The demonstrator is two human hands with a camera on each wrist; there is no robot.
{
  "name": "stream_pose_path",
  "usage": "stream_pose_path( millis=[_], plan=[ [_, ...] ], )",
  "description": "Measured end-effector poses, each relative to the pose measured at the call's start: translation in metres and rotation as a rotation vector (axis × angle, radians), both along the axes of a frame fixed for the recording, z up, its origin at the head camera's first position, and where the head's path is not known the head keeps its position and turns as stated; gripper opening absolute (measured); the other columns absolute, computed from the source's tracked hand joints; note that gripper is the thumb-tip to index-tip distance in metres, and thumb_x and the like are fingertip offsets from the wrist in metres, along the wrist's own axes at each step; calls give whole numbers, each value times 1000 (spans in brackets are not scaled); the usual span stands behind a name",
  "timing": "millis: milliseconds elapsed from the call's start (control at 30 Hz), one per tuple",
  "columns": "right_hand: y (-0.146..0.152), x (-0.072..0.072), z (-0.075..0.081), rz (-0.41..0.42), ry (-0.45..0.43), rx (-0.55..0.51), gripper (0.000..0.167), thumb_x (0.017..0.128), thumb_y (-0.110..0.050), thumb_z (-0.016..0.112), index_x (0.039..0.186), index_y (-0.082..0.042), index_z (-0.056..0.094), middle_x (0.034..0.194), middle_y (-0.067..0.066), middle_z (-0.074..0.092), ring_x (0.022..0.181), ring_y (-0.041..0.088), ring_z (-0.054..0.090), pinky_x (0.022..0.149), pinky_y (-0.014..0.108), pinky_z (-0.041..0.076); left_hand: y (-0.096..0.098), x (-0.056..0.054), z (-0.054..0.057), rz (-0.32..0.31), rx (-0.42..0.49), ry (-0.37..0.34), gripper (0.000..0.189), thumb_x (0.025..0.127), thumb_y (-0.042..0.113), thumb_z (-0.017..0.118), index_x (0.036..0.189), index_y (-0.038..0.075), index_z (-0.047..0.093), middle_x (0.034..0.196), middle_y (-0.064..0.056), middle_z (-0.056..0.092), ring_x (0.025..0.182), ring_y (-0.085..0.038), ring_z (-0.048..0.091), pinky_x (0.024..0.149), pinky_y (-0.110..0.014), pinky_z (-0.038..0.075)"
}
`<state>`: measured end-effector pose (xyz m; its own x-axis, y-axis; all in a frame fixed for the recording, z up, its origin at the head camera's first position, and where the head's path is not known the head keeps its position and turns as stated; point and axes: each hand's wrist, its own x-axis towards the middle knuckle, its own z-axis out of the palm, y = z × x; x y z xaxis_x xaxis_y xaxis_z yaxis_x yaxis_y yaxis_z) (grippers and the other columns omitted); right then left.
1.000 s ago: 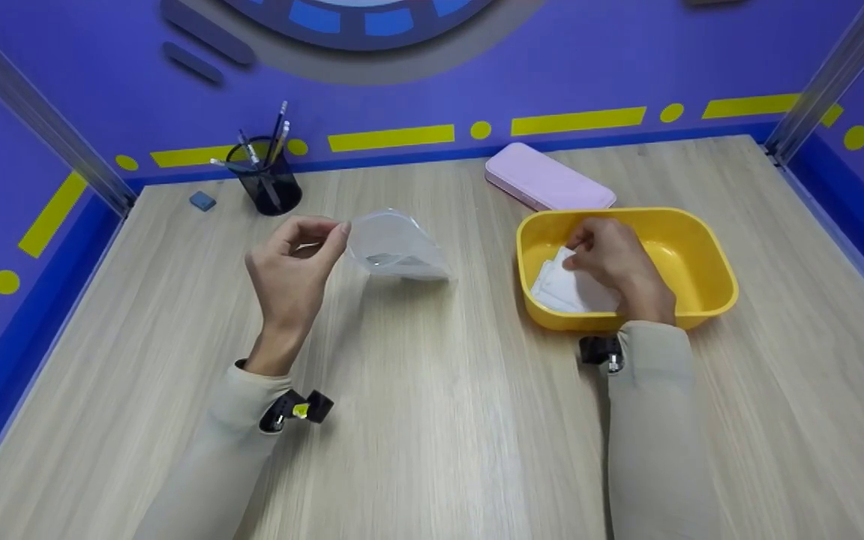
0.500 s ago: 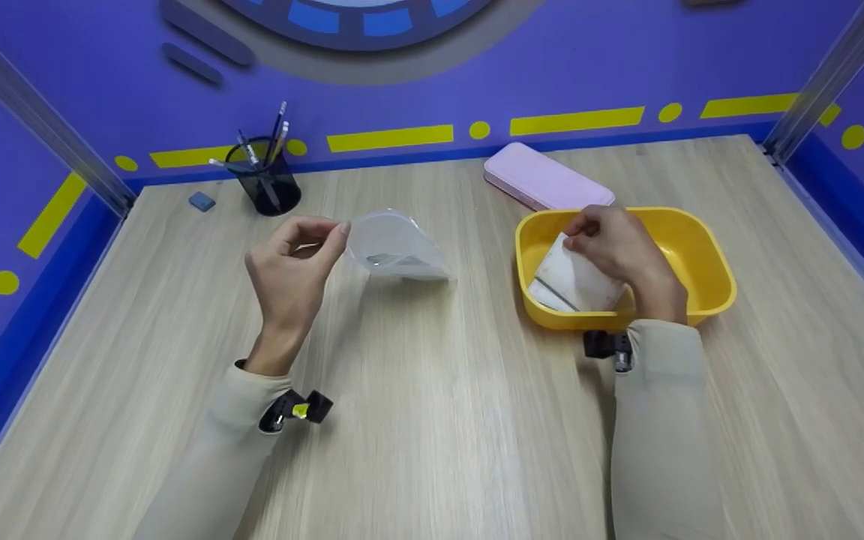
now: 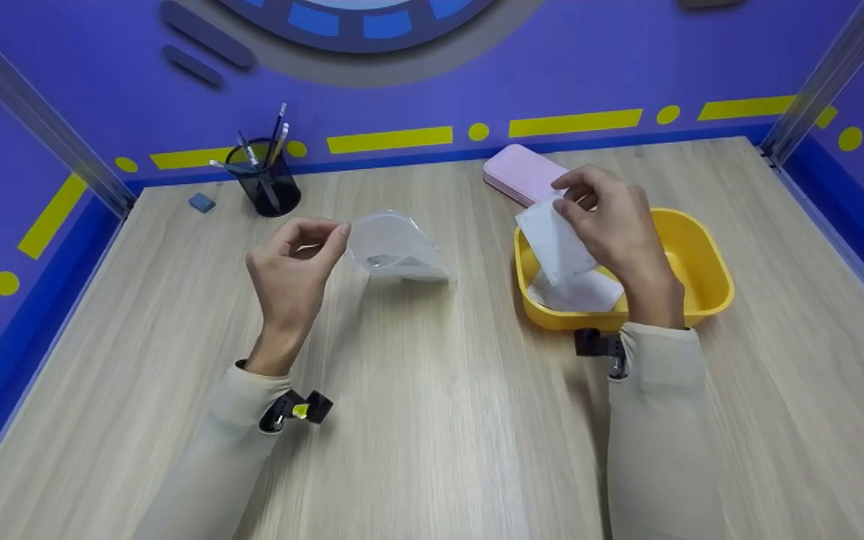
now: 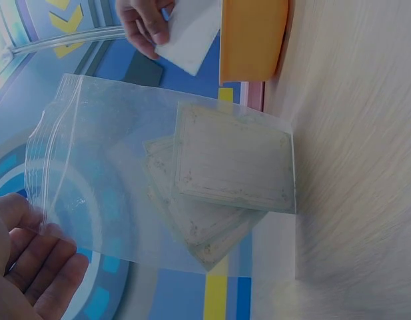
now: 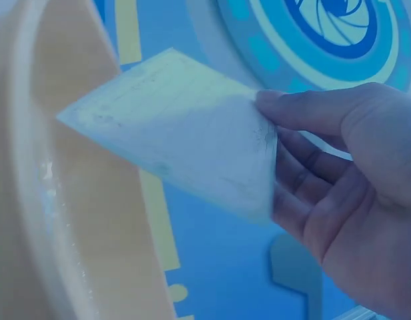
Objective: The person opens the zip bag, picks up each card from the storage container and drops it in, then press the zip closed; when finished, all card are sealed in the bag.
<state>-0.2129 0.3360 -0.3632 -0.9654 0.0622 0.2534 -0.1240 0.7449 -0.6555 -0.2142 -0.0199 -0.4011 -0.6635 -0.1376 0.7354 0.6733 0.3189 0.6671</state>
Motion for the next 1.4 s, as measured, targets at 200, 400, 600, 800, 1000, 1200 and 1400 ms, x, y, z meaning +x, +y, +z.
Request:
stream_pose_path(
  millis=[200, 400, 600, 800, 1000, 1200, 1400],
  plan=[
    [-12, 5, 8, -35, 146, -50, 27, 104, -10, 69, 128, 1, 68, 115, 17, 69, 93, 5, 57, 81, 6, 47, 0, 1, 1, -3, 6, -7, 5, 88, 0, 82, 89, 2, 77, 82, -3, 76, 75, -13, 73, 72, -26, 63],
    [-23, 12, 18, -32, 287, -105, 22, 100, -7, 74, 120, 2, 71, 108, 7, 71, 92, 3, 62, 81, 8, 50, 0, 2, 1, -3, 14, -7, 5, 88, -1, 82, 88, 1, 78, 82, -4, 76, 75, -13, 73, 71, -26, 63],
    [-33, 17, 25, 4, 346, -156, 20, 99, -3, 75, 117, 5, 71, 105, -7, 70, 94, 6, 64, 83, 9, 52, 0, 1, 0, -1, 15, -5, 5, 88, -1, 82, 88, 1, 78, 82, -4, 76, 75, -13, 73, 72, -26, 63],
    [-45, 22, 30, 63, 449, -180, 18, 97, 1, 76, 113, 8, 73, 103, -14, 69, 93, 8, 68, 83, 11, 54, 0, 1, 0, -7, 15, 2, 5, 88, -1, 82, 88, 1, 78, 82, -4, 76, 75, -13, 74, 72, -26, 63],
    [-56, 27, 36, 139, 565, -183, 13, 93, 5, 78, 105, 9, 75, 101, -6, 75, 90, 10, 72, 81, 15, 58, 0, 1, 1, -10, 12, 5, 5, 88, -1, 82, 88, 1, 77, 83, -5, 76, 75, -14, 74, 72, -26, 64],
    [-71, 34, 41, 134, 584, -246, 14, 90, 12, 78, 103, 12, 74, 99, 1, 76, 89, 8, 72, 84, 16, 58, 0, 1, 1, -6, 10, 6, 5, 88, -1, 82, 88, 1, 77, 83, -5, 76, 75, -14, 74, 72, -26, 63],
    [-86, 41, 45, 168, 622, -329, 17, 86, 17, 77, 102, 15, 72, 98, 1, 76, 90, 11, 74, 87, 20, 60, 0, 1, 1, -3, 4, 8, 5, 88, -1, 82, 89, 1, 77, 84, -5, 76, 77, -13, 74, 72, -26, 64]
  ],
)
